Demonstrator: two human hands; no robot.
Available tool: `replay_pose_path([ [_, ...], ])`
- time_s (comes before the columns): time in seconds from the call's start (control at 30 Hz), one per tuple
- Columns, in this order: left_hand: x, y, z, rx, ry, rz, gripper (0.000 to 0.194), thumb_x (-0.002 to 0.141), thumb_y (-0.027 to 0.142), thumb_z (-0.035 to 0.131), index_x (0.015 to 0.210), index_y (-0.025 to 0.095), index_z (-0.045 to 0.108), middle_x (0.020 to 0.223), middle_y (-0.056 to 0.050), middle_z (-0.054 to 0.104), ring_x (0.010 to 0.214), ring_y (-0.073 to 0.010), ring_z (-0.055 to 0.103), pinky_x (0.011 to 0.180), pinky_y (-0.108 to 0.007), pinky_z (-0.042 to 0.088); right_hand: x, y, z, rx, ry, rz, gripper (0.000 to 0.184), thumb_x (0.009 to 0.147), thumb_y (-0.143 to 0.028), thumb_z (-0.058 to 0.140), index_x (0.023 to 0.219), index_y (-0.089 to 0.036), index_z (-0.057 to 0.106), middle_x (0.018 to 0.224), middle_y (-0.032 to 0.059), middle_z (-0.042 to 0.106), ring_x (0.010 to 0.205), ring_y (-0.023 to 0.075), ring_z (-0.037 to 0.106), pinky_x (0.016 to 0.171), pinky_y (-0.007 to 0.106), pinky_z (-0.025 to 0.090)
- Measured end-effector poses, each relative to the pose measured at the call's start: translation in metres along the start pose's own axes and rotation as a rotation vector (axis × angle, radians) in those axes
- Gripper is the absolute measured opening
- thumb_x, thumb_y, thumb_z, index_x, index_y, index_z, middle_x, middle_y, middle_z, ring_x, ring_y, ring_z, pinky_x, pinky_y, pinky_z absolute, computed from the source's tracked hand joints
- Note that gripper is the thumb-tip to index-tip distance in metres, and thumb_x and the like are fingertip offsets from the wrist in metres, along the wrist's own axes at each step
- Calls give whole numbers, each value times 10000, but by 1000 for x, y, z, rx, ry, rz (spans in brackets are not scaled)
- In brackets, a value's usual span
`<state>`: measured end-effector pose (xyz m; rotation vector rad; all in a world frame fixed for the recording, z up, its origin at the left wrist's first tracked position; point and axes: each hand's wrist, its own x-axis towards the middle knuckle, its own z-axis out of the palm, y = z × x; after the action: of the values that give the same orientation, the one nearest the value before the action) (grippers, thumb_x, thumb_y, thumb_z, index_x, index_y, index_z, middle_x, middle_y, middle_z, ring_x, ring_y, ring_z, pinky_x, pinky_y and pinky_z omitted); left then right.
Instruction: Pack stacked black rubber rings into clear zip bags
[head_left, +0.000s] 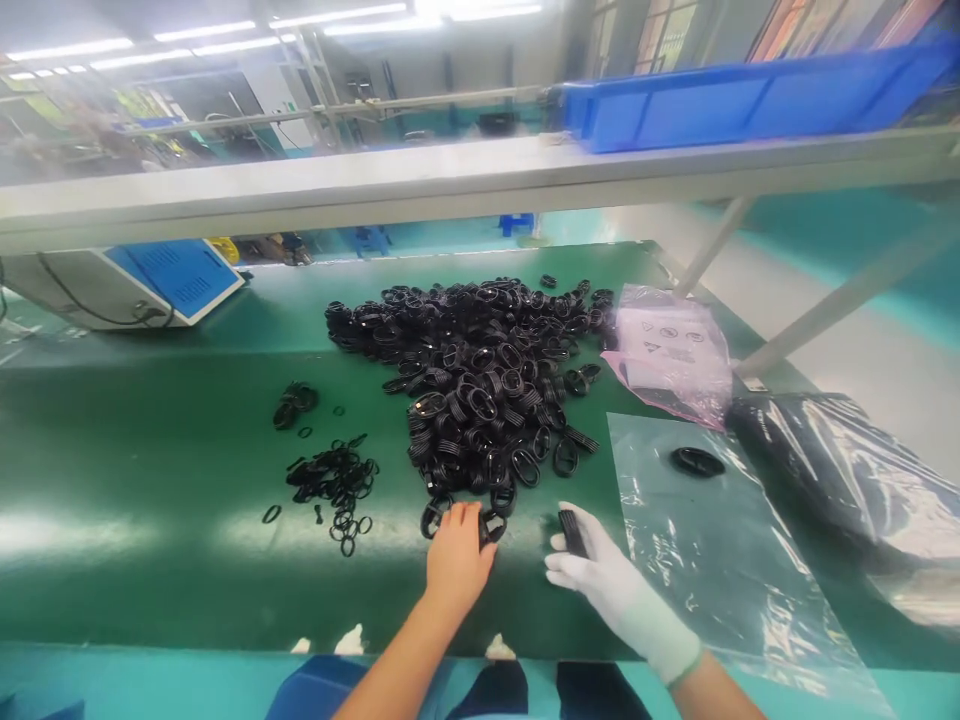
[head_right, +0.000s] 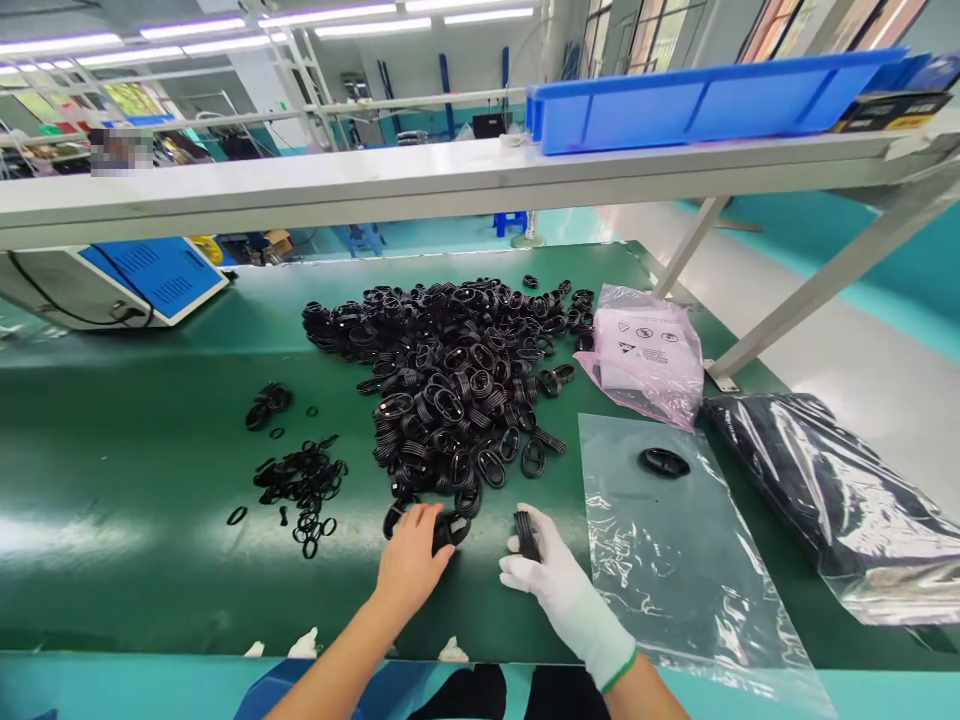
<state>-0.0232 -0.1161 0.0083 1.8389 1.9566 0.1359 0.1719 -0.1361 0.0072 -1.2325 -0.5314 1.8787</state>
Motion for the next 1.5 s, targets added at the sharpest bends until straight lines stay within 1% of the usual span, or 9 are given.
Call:
replay_pose_path([
  [0.23,1,-7,27,206,-158,-21,369,714,252,546,1071,199,470,1094,-64,498,923,-210,551,753,-315,429,10,11,7,85,-35,-6,540,610,-230,667,1069,-278,387,678,-74,444,489,50,398,448,195,304],
  [0.4,-5,-6,24,204,-189,-55,391,706,254,550,1085,207,467,1109,-66,492,922,-210,556,764,-321,425,18,4,0,274,-133,235,419,729,-572,522,968,-240,429,669,-39,474,482,64,404,434,194,250],
  [0.57,-4,-5,11,289,-175,175,773,602,83,587,1287,320,319,1264,-46,417,1131,-258,421,919,-371,352,16,-5,-1,244,-186,244,362,701,-418,607,963,-237,435,713,-26,517,549,79,464,498,207,319],
  [0.67,-4,3,11,355,-259,236,858,556,-39,531,1301,321,304,1211,-62,459,1047,-239,484,872,-345,388,15,-5,-2,-93,-128,155,357,671,-313,612,977,-225,449,761,-10,530,648,113,509,592,252,381],
  [0.83,-6,23,24,393,-275,249,800,562,-24,566,1281,257,354,1171,-104,489,1030,-267,498,850,-376,405,20,5,-7,-1210,189,-132,414,613,-175,547,1026,-176,509,996,90,511,905,231,503,801,370,379],
  [0.93,-3,31,29,392,-261,262,799,564,-24,564,1296,212,347,1176,-128,496,1069,-281,472,885,-396,383,22,13,-9,-1556,261,-194,461,580,-131,544,1040,-162,528,1027,129,526,988,300,468,843,428,352],
  [1.0,-2,31,29,327,-289,237,832,522,-35,580,1288,206,362,1190,-116,496,1075,-276,466,903,-383,376,23,16,-10,-1508,247,-193,451,566,-139,559,1016,-170,540,1013,123,554,1000,305,471,850,438,353],
  [1.17,-2,23,30,-82,-228,200,830,587,122,629,1326,270,283,1282,-16,453,1165,-225,390,989,-328,305,30,19,-19,-729,25,-26,469,594,-298,587,1034,-154,514,934,86,619,844,225,582,701,342,456],
  [1.5,-7,25,52,-206,-223,162,835,561,292,720,1295,345,324,1191,2,513,1081,-231,442,933,-353,317,27,12,-23,-638,50,15,542,602,-334,585,1097,-117,533,790,49,593,610,134,512,477,253,411],
])
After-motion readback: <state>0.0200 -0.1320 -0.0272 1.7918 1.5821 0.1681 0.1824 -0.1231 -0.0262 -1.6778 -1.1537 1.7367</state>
